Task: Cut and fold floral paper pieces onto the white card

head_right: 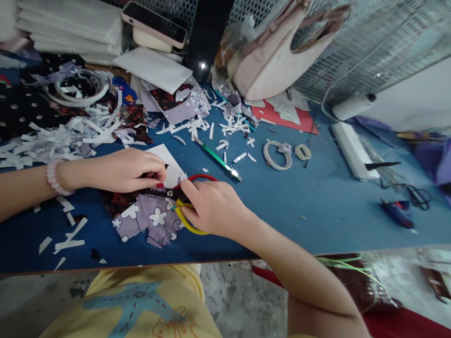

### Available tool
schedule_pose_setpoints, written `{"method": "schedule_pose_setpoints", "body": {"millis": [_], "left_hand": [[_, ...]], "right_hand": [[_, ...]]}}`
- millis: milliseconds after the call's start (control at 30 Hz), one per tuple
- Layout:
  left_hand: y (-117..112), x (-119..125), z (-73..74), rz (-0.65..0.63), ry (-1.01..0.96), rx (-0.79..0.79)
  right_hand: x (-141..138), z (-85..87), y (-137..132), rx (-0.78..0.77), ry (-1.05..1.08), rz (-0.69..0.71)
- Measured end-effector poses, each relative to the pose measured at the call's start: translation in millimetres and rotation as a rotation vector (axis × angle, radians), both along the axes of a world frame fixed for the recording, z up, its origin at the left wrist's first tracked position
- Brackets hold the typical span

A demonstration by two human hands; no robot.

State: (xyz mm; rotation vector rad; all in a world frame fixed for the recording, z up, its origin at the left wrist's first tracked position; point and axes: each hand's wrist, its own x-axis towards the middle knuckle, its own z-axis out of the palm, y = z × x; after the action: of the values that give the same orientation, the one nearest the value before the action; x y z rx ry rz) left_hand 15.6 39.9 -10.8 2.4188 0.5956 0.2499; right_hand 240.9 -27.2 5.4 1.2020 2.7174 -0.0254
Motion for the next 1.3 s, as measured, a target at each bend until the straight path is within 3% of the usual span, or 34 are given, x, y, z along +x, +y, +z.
{"method": "schedule_pose_setpoints", "body": {"millis": [700, 1300], "left_hand": [[1.0, -0.9, -0.6, 0.019, -0.02, -0.05], [0.9, -1.2, 0.6, 0.044, -0.013, -0.087]], "right_hand": [[-3.0, 2.8, 4.0, -0.013, 0.034, 0.055], [19.8, 5.3, 11.4, -0.094, 0.073, 0.01]]}}
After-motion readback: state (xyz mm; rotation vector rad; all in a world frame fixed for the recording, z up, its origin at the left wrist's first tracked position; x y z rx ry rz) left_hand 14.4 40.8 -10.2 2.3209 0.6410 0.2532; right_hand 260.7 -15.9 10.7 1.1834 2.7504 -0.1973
